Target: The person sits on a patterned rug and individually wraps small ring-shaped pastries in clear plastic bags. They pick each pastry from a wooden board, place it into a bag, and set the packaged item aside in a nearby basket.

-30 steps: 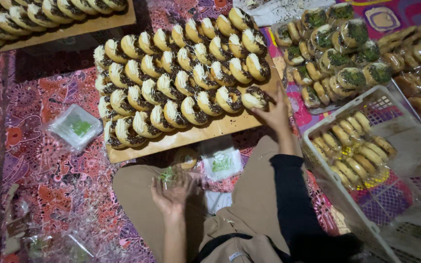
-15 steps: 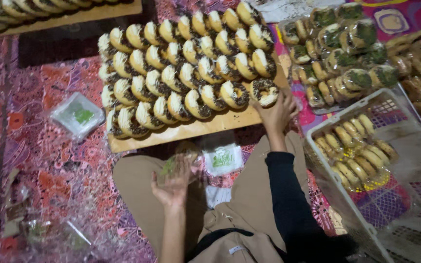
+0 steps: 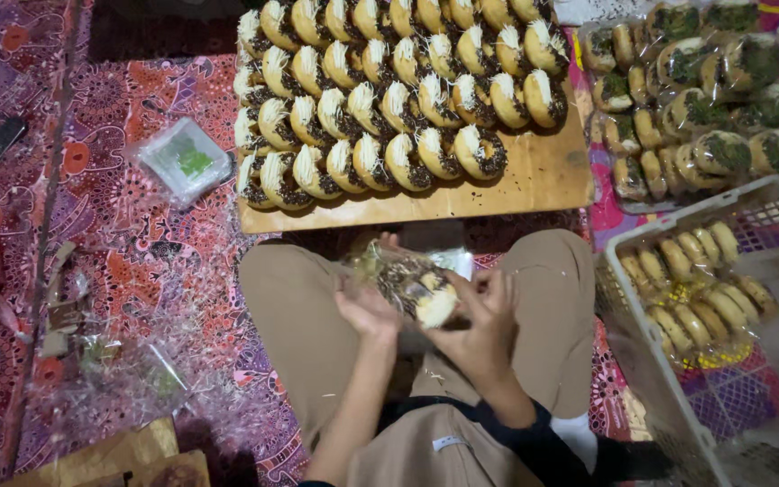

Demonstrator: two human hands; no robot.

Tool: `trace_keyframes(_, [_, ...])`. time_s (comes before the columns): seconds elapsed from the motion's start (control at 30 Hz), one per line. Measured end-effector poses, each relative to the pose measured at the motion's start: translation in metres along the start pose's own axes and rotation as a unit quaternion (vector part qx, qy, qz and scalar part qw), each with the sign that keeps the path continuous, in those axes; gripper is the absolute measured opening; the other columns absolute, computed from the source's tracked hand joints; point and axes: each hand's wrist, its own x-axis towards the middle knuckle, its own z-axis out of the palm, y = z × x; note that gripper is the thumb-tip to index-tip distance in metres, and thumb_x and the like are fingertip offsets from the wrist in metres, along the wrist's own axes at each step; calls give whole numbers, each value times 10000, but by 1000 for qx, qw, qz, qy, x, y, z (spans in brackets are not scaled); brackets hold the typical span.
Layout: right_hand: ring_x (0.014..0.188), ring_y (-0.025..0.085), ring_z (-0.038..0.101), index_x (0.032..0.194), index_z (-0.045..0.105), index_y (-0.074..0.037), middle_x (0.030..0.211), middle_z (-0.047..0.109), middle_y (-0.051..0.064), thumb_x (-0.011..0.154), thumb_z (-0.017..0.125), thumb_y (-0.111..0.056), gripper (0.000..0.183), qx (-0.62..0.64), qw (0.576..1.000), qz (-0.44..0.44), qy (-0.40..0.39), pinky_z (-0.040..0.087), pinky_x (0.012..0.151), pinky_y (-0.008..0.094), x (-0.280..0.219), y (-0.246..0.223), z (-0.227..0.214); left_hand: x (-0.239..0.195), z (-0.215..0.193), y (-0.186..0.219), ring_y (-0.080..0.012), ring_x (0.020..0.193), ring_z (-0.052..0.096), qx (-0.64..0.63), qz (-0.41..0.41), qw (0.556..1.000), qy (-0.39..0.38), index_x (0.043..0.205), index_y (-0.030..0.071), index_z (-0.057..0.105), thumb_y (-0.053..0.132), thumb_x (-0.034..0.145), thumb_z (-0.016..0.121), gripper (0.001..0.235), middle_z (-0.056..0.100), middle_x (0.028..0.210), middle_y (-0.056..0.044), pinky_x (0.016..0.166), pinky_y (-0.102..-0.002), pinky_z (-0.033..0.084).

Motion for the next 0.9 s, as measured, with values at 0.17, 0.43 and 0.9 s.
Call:
trace_keyframes(0.17, [1038,365,505,1225,717,-105,1051,525,167,539,953,-427,794,1,999,-51,-9,405,908,518,18,-16,12,-18,49,-6,-408,1439,400,21,-30,998,-45,1551,182,316,466,931,552,722,405,1551,-248,1206,-503,337])
trace_keyframes(0.43, [1006,385,498,1262,741,-58,1088,532,205,550,942,-357,798,53,991,-119,-40,430,911,479,19,-1,2,-32,67,3,-357,1537,353,-26,-101,986,-129,1622,62,311,328,909,650,834,401,1622,-205,1276,-511,280])
trace_keyframes(0.9, [933,167,658,983,797,-166,976,737,-5,843,725,-232,171,62,932,-354,-39,439,847,391,17,1,-25,-55,29,16,-265,1128,631,401,18,911,97,1402,-3,510,232,991,668,499,631,1251,-164,977,-437,531])
